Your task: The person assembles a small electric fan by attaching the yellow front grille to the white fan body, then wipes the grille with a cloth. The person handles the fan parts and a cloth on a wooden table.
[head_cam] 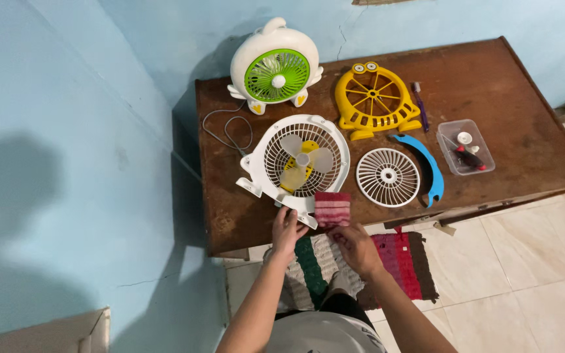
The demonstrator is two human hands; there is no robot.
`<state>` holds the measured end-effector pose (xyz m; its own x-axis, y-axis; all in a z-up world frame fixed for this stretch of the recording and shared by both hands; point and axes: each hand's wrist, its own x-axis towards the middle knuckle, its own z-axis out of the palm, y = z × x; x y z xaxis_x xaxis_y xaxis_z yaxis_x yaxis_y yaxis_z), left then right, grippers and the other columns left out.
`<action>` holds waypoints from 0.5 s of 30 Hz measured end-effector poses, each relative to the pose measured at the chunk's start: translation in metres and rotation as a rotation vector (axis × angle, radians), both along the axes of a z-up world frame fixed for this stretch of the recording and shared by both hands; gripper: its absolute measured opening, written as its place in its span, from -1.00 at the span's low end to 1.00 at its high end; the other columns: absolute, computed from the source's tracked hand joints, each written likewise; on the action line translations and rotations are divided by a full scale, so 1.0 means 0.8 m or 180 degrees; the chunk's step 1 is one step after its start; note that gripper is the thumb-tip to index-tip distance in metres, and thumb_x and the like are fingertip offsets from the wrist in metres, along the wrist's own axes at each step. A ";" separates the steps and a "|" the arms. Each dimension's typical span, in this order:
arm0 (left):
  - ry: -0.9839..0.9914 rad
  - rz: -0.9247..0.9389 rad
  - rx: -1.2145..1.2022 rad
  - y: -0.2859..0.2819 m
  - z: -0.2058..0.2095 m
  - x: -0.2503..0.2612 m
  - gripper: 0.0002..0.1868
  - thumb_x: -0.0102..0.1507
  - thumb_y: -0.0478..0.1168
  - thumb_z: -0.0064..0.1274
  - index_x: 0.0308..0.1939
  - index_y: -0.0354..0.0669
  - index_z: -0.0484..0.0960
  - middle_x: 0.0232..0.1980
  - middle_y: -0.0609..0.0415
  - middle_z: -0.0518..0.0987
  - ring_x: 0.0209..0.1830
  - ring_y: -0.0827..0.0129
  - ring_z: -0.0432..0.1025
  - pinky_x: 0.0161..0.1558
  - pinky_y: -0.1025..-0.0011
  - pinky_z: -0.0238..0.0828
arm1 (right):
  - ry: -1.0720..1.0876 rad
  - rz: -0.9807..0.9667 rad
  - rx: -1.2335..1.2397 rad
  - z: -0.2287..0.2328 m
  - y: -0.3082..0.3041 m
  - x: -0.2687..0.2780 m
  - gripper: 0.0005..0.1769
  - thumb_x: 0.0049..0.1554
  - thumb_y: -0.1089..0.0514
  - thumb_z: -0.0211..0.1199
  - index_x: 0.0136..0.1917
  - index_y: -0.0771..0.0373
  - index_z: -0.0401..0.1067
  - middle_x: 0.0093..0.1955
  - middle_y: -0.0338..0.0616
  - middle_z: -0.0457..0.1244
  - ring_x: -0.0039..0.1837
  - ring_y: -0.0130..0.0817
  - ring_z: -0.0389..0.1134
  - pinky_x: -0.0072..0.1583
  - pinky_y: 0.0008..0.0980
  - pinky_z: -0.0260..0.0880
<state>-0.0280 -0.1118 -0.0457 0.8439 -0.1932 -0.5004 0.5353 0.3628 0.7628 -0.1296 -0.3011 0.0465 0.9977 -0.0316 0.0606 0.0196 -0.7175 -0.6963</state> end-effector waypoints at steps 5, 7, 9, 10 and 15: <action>-0.0051 -0.0117 0.0122 0.027 0.021 0.003 -0.47 0.42 -0.04 -0.13 0.46 -0.01 0.23 0.28 -0.07 0.45 0.13 0.05 0.52 0.11 0.11 0.62 | -0.0668 -0.1171 0.0216 -0.005 -0.014 -0.007 -0.64 0.03 0.33 0.26 0.12 0.18 0.52 0.05 0.03 0.36 0.09 -0.03 0.41 0.12 -0.18 0.43; 0.0001 -0.0105 0.0028 0.027 0.027 0.006 -0.47 0.41 -0.05 -0.14 0.45 -0.01 0.22 0.27 -0.08 0.46 0.10 0.03 0.52 0.09 0.09 0.61 | -0.0783 -0.1293 0.0168 0.002 -0.012 0.010 -0.62 0.08 0.28 0.28 0.19 0.19 0.47 0.09 0.04 0.36 0.13 -0.03 0.42 0.16 -0.17 0.42; 0.0077 -0.0091 -0.0162 0.023 0.025 0.002 -0.48 0.42 -0.04 -0.15 0.44 -0.01 0.21 0.27 -0.09 0.46 0.08 0.02 0.52 0.09 0.07 0.59 | -0.0428 -0.1408 0.0104 0.005 0.000 0.027 -0.63 0.15 0.20 0.31 0.24 0.18 0.44 0.09 0.02 0.35 0.12 -0.07 0.42 0.17 -0.18 0.43; 0.0173 -0.0111 -0.0244 0.021 0.021 0.001 -0.50 0.43 -0.03 -0.16 0.43 0.03 0.21 0.28 -0.05 0.46 0.09 0.04 0.52 0.10 0.08 0.58 | -0.0515 -0.1104 -0.0010 0.006 0.009 0.035 -0.59 0.11 0.20 0.34 0.24 0.19 0.44 0.12 0.04 0.35 0.16 -0.03 0.39 0.19 -0.15 0.40; 0.0074 -0.0120 -0.0462 0.015 0.000 0.001 -0.56 0.46 -0.01 -0.19 0.38 -0.03 0.32 0.26 -0.05 0.52 0.14 0.16 0.54 0.11 0.12 0.56 | -0.0940 -0.0146 -0.0859 0.000 0.054 0.054 -0.47 -0.05 0.24 0.39 0.22 0.27 0.42 0.20 0.01 0.35 0.24 0.06 0.29 0.24 -0.06 0.35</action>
